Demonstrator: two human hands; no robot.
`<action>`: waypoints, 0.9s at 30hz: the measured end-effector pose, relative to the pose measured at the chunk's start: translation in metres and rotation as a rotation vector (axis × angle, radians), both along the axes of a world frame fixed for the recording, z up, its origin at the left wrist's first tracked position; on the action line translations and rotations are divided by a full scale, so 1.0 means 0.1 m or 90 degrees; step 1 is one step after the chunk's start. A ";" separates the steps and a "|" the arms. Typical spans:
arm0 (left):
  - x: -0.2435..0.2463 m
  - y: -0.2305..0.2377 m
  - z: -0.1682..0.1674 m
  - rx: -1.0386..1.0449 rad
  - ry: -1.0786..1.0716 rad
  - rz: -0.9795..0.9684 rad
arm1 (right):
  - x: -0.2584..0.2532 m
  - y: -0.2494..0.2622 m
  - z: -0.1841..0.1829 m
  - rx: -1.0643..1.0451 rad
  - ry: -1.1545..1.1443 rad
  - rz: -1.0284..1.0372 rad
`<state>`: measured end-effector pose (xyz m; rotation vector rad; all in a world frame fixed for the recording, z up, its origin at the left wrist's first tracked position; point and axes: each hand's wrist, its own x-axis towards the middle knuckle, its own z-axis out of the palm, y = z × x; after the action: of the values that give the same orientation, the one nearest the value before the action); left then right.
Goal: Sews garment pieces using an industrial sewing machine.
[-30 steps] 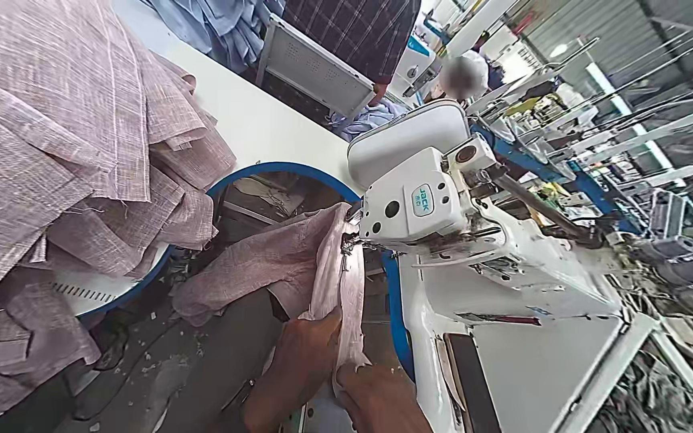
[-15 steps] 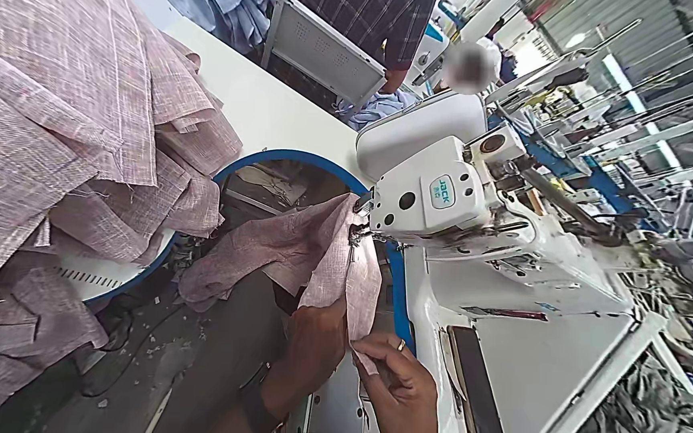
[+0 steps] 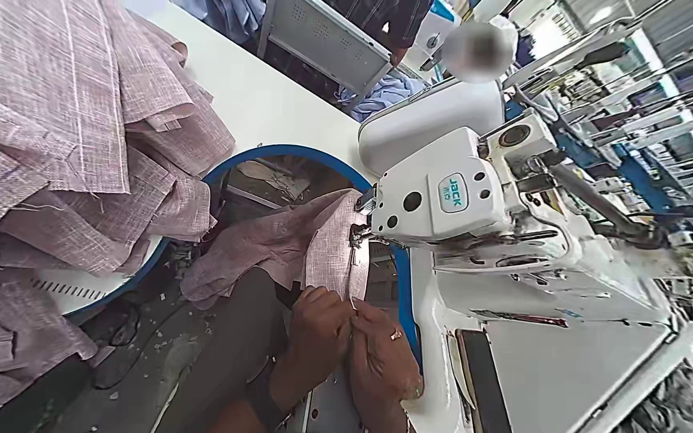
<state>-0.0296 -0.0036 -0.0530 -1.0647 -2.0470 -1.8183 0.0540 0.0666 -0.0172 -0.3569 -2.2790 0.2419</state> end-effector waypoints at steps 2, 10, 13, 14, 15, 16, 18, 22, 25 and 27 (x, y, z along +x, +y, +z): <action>-0.09 0.09 0.01 -0.022 0.039 0.044 | -0.10 0.04 0.03 0.004 -0.011 -0.020; -0.21 0.16 0.05 -0.067 0.007 0.028 | -0.18 0.05 -0.01 0.032 -0.131 -0.077; -0.45 -0.01 0.41 -0.019 -0.076 0.011 | -0.13 0.04 -0.02 0.054 -0.130 -0.065; -0.60 -0.04 0.52 -0.017 -0.151 -0.018 | -0.12 0.03 -0.04 0.050 -0.140 -0.055; -0.79 0.01 0.54 -0.021 -0.253 -0.074 | -0.13 0.01 -0.05 0.049 -0.148 -0.048; -0.96 0.15 0.45 -0.005 -0.390 -0.153 | -0.14 0.00 -0.05 0.054 -0.152 -0.040; -1.23 0.57 0.17 0.043 -0.664 -0.318 | -0.16 0.00 -0.06 0.069 -0.149 -0.030; -1.72 1.20 0.22 0.013 -0.741 -0.426 | -0.18 0.01 -0.08 0.071 -0.136 -0.042; -1.89 1.50 0.32 -0.058 -0.693 -0.330 | -0.21 0.03 -0.09 0.075 -0.132 -0.041; -1.71 1.49 0.10 -0.051 -0.706 -0.270 | -0.23 0.03 -0.08 0.082 -0.140 -0.047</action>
<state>-0.2006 0.1452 -0.0428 -0.5241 -2.5395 -3.0406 0.0309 0.0695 -0.0253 -0.4157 -2.4760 0.0177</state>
